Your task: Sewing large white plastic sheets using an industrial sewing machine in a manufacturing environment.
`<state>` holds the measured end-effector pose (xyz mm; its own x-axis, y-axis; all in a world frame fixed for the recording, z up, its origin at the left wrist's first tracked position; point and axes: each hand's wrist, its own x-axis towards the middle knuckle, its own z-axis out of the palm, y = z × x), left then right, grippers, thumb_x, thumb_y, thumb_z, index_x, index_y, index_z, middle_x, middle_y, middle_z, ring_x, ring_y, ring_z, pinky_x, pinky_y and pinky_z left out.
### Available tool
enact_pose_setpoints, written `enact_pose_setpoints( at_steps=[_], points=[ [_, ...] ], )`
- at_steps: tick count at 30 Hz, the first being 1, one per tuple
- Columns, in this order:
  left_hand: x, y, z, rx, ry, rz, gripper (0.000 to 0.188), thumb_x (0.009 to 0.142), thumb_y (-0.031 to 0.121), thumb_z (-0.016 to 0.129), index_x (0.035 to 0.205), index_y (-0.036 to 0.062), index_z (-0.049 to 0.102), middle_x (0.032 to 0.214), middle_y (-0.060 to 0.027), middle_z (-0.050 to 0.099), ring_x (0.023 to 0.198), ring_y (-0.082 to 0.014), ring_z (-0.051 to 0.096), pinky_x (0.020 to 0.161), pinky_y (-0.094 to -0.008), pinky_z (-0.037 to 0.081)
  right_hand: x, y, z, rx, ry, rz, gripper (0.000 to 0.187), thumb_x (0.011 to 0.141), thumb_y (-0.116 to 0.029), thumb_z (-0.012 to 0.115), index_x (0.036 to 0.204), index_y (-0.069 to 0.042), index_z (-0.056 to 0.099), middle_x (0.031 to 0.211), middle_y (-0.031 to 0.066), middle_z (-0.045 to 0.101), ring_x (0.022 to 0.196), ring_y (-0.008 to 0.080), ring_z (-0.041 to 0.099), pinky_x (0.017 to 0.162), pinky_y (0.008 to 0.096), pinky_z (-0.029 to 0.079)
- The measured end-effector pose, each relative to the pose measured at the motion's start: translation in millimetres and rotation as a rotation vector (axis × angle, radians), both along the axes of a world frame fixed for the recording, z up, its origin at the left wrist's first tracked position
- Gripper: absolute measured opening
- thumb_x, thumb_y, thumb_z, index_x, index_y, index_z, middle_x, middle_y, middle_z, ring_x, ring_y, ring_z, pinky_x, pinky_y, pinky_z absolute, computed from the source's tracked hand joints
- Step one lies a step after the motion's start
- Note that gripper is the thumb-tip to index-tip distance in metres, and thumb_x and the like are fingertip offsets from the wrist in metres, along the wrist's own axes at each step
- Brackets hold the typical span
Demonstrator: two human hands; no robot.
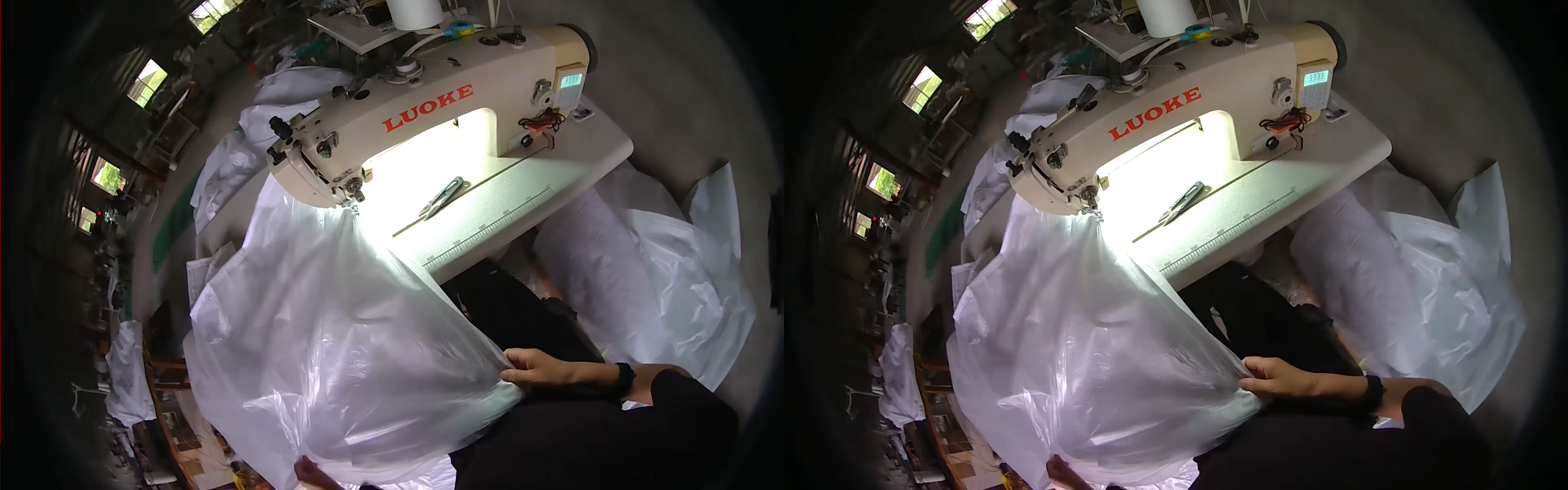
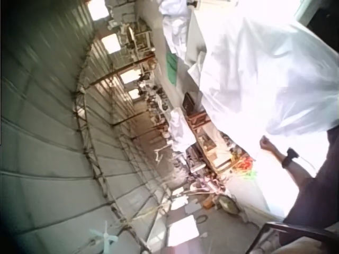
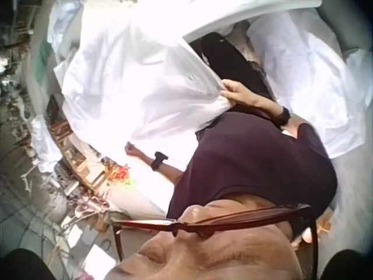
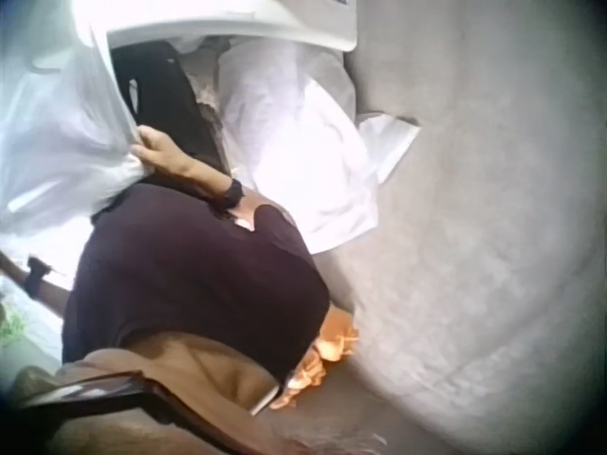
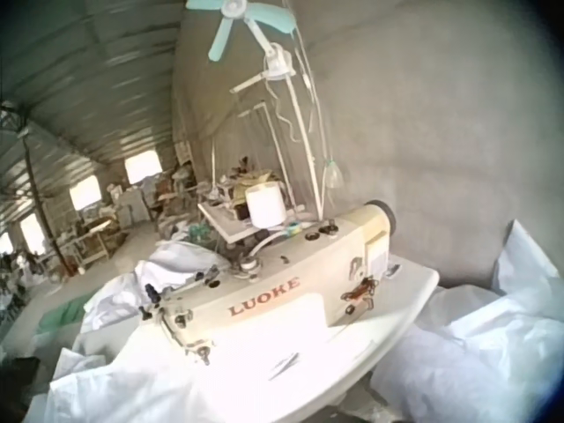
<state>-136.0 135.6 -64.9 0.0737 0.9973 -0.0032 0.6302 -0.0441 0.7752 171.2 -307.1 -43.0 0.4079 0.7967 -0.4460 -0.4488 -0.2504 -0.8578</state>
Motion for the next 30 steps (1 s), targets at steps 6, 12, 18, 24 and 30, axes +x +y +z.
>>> enact_pose_setpoints(
  at_steps=[6,12,18,24,30],
  points=[
    [2,-10,-51,0.075,-0.464,-0.171,0.065,0.091,0.018,0.069,0.146,-0.0037,0.040,0.125,-0.0228,0.063,0.109,-0.0312,0.065,0.094,-0.0395,0.053,1,10,-1,0.057,-0.159,-0.136,0.047,0.101,-0.024,0.056,0.141,-0.001,0.043,0.111,0.0083,0.062,0.100,0.0117,0.057,0.089,0.0283,0.047],
    [17,-55,-115,-0.202,0.132,-0.626,0.053,0.083,0.038,0.073,0.105,-0.0084,0.064,0.101,-0.0307,0.067,0.099,-0.0452,0.064,0.087,-0.0489,0.049,-2,10,14,0.011,-0.703,-0.251,0.055,0.100,-0.017,0.052,0.150,-0.003,0.033,0.103,0.0251,0.068,0.087,0.0279,0.071,0.083,0.0386,0.055],
    [-7,-29,-106,0.120,0.399,-0.022,0.044,0.098,0.037,0.062,0.118,-0.0030,0.062,0.107,-0.0202,0.067,0.098,-0.0273,0.065,0.087,-0.0346,0.053,-11,16,15,-0.079,-0.943,-0.072,0.061,0.097,-0.009,0.054,0.152,-0.005,0.029,0.066,0.0197,0.062,0.055,0.0335,0.065,0.053,0.0409,0.055],
    [13,20,-61,0.416,0.204,0.175,0.041,0.097,0.033,0.063,0.111,-0.0056,0.063,0.102,-0.0238,0.067,0.094,-0.0329,0.065,0.084,-0.0390,0.052,-13,44,9,0.014,-0.911,0.115,0.073,0.093,-0.004,0.052,0.157,-0.006,0.017,0.060,0.0121,0.055,0.049,0.0243,0.058,0.049,0.0363,0.050],
    [53,62,-13,0.663,0.075,0.115,0.039,0.095,0.030,0.064,0.105,-0.0083,0.063,0.097,-0.0275,0.067,0.091,-0.0386,0.064,0.081,-0.0433,0.051,20,88,0,0.001,-1.116,0.089,0.067,0.092,-0.004,0.051,0.153,0.000,0.024,0.067,0.0169,0.060,0.054,0.0303,0.062,0.050,0.0399,0.051]
  ],
)
